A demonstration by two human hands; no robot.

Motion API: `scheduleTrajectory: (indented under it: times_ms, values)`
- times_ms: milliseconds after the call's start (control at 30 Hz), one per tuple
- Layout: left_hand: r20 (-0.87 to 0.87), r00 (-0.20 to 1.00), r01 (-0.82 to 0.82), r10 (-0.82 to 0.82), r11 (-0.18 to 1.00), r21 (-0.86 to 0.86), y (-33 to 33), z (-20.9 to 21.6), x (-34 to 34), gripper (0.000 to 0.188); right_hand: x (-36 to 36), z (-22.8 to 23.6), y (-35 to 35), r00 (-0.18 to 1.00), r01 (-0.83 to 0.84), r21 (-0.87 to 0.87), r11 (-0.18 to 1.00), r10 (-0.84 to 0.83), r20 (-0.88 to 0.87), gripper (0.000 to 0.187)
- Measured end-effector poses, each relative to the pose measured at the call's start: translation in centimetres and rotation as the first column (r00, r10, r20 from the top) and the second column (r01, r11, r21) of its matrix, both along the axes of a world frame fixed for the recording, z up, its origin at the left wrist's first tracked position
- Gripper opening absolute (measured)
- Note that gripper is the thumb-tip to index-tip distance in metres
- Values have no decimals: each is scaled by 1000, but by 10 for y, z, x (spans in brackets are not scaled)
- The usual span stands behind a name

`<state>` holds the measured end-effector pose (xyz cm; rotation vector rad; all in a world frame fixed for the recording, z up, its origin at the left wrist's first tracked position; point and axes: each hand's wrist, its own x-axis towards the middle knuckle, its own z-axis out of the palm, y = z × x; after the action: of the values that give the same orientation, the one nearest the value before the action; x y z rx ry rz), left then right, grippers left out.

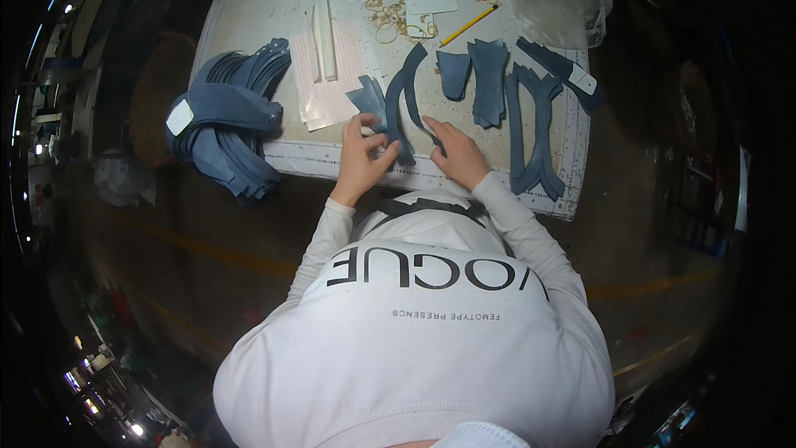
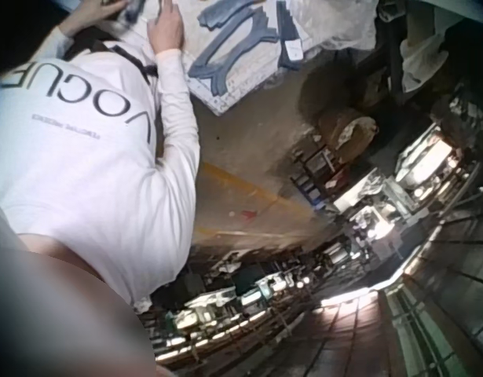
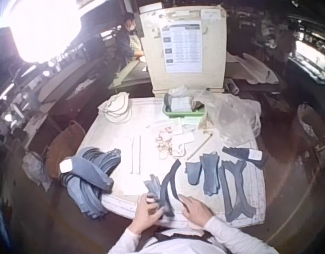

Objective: The person repeatedly picks up small blue plastic parts and white adhesive sheets from a workbench, peels the backing from the adhesive, and presses the adhesive onto the parts. The person handles the parts one at a time and places them back on the table after applying the adhesive.

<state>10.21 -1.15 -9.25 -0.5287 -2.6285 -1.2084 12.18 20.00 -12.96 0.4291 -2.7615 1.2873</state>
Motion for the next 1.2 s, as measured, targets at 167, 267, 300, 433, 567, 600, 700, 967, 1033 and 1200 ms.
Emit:
scheduleTrajectory:
  times_ms: [167, 267, 300, 433, 567, 600, 700, 967, 1033, 1200]
  values:
    - [78, 916, 350, -393, 880, 320, -3, 53, -24, 22, -26, 44, 24, 924, 154, -430, 890, 25, 382, 43]
    - [191, 820, 236, -540, 623, 746, 16, 51, -27, 49, -36, 72, 36, 918, 189, -715, 673, 138, 372, 36]
    - [276, 791, 74, -547, 533, 843, 23, 43, -28, 50, -38, 82, 42, 955, 114, -737, 667, 130, 267, 30]
    - [582, 708, -355, -400, 512, 782, 33, 5, -39, 45, -43, 121, 63, 983, 48, -768, 639, 104, 148, 21]
    - [376, 896, -210, 237, 971, -113, 16, 10, -42, 55, -38, 140, 59, 971, 43, -721, 692, 141, 193, 20]
    - [596, 803, -107, -35, 974, 201, 17, 19, -42, 51, -37, 140, 52, 968, 26, -726, 687, 165, 191, 21]
    - [654, 284, -289, -701, 588, 756, 29, 50, -42, 43, -37, 135, 27, 964, -36, -732, 680, 217, 154, 24]
    - [726, 445, -292, -524, 681, 671, 15, 37, -139, 28, -21, 80, 9, 991, 132, -581, 803, -105, 80, 26]
    - [732, 510, -236, -451, 745, 624, 2, 17, -154, 26, -15, 56, 8, 977, 202, -599, 775, -119, 176, 26]
    - [703, 651, 31, -288, 934, 355, -20, -16, -175, 26, 1, 0, 1, 934, 285, -359, 889, -173, 313, 20]
